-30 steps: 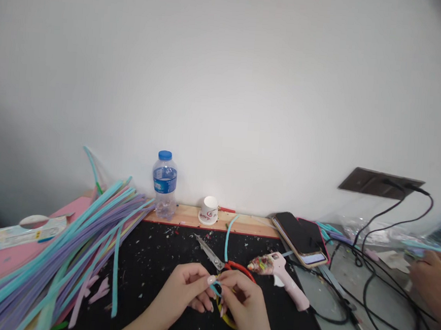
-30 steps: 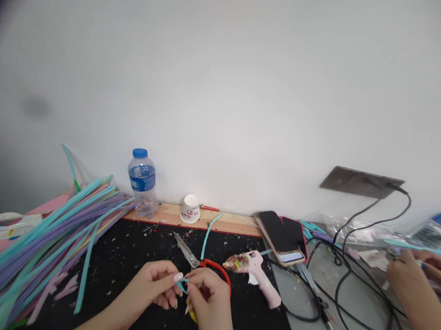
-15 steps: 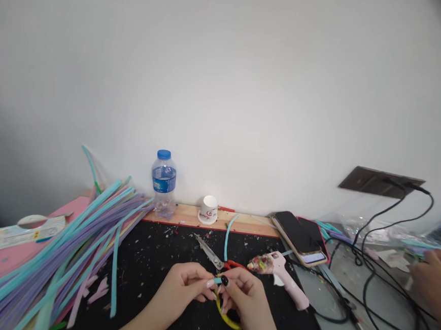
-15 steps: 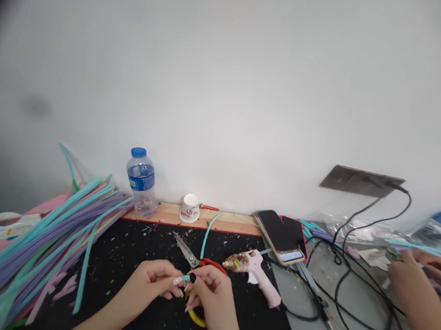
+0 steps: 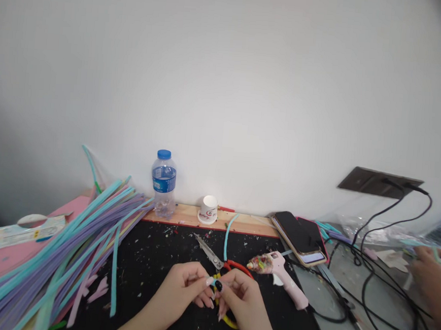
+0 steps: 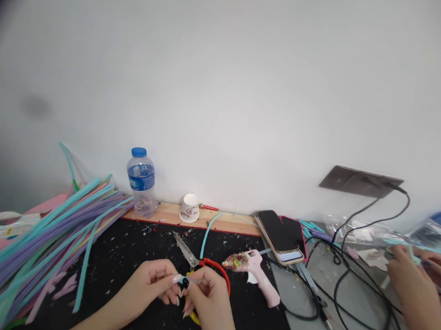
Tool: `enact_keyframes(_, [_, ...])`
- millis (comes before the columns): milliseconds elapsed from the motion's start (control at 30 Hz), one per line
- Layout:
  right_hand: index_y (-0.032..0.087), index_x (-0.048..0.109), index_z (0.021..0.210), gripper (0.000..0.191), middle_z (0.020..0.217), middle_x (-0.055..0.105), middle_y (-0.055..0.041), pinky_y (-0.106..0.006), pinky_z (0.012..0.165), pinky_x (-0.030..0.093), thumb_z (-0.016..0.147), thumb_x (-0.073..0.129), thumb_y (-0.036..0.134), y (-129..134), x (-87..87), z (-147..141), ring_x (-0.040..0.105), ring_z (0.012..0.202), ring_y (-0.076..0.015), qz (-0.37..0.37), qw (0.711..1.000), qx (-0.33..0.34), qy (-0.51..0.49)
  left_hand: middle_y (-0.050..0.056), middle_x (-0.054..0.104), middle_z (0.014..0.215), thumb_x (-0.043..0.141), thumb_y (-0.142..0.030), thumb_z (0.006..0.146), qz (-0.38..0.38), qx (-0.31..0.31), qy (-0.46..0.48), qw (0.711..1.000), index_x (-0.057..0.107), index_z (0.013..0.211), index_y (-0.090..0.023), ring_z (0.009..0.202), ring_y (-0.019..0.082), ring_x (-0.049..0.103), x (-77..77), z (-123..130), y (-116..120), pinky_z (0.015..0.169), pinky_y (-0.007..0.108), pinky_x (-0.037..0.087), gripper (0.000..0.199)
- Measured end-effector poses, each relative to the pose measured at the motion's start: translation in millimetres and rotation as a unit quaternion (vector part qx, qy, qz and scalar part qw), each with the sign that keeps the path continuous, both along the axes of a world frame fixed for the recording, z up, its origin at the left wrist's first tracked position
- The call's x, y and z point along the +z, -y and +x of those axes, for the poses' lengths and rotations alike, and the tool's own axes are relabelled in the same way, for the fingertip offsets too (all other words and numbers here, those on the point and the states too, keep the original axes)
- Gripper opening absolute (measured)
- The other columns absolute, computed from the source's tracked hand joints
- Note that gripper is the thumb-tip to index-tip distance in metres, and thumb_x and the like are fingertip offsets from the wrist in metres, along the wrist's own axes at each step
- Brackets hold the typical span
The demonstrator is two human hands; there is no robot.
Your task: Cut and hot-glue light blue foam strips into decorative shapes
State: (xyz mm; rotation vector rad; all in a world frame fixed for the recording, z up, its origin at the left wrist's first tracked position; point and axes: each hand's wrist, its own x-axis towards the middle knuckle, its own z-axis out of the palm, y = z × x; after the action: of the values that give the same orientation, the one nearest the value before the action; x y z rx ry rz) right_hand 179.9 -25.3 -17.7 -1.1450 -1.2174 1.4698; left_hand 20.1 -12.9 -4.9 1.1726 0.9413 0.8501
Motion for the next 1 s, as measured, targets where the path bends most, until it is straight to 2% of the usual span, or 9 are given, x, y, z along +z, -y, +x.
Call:
enact_keyframes(200, [0.015, 0.052, 0.06, 0.033, 0.045, 0.052, 0.0043, -0.016, 0.033, 0.031, 0.074, 0.065, 0.043, 2, -0.3, 0, 0.041, 0.031, -0.0047, 0.023, 1.0, -0.019, 0.004, 0.005, 0.07, 0.067, 0.059, -0.029, 0.079, 0.029, -0.013, -0.021, 0.999, 0.063, 0.071, -0.011, 0.061, 0.018, 0.068, 0.5, -2, -1, 0.055, 0.024, 0.05, 0.02])
enact_keyframes(367, [0.014, 0.056, 0.065, 0.031, 0.047, 0.049, 0.005, -0.016, 0.037, 0.031, 0.073, 0.066, 0.042, 2, 4.4, 2, 0.04, 0.036, -0.005, 0.029, 0.999, -0.025, 0.028, 0.004, 0.07, 0.066, 0.059, -0.026, 0.078, 0.032, -0.019, -0.009, 0.999, 0.063, 0.071, -0.011, 0.061, 0.017, 0.068, 0.5, -4, -2, 0.056, 0.023, 0.049, 0.017])
enact_keyframes(700, [0.016, 0.054, 0.067, 0.021, 0.068, 0.048, 0.0025, -0.018, 0.042, 0.031, 0.079, 0.061, 0.032, 2, 6.6, 6, 0.039, 0.047, -0.0064, 0.072, 0.997, -0.013, 0.016, 0.004, 0.069, 0.06, 0.059, -0.02, 0.077, 0.06, -0.043, -0.04, 0.996, 0.064, 0.069, -0.011, 0.058, 0.017, 0.067, 1.6, -4, 0, 0.054, 0.023, 0.049, 0.013])
enact_keyframes(900, [0.016, 0.051, 0.063, 0.016, 0.068, 0.049, 0.0006, -0.023, 0.058, 0.037, 0.077, 0.059, 0.019, 3, 9.4, 7, 0.045, 0.064, -0.0125, 0.146, 0.986, -0.009, 0.076, 0.003, 0.07, 0.061, 0.059, -0.019, 0.075, 0.039, -0.107, -0.073, 0.991, 0.061, 0.065, -0.012, 0.056, 0.017, 0.067, -2.6, -2, 6, 0.051, 0.022, 0.048, 0.013])
enact_keyframes(1000, [0.016, 0.052, 0.064, 0.014, 0.07, 0.05, 0.0003, -0.022, 0.056, 0.036, 0.077, 0.057, 0.017, 4, 10.4, 7, 0.046, 0.062, -0.0121, 0.146, 0.986, -0.005, 0.086, 0.003, 0.069, 0.061, 0.059, -0.021, 0.075, 0.034, -0.12, -0.077, 0.989, 0.06, 0.064, -0.012, 0.054, 0.017, 0.067, -3.2, -1, 7, 0.051, 0.022, 0.049, 0.014])
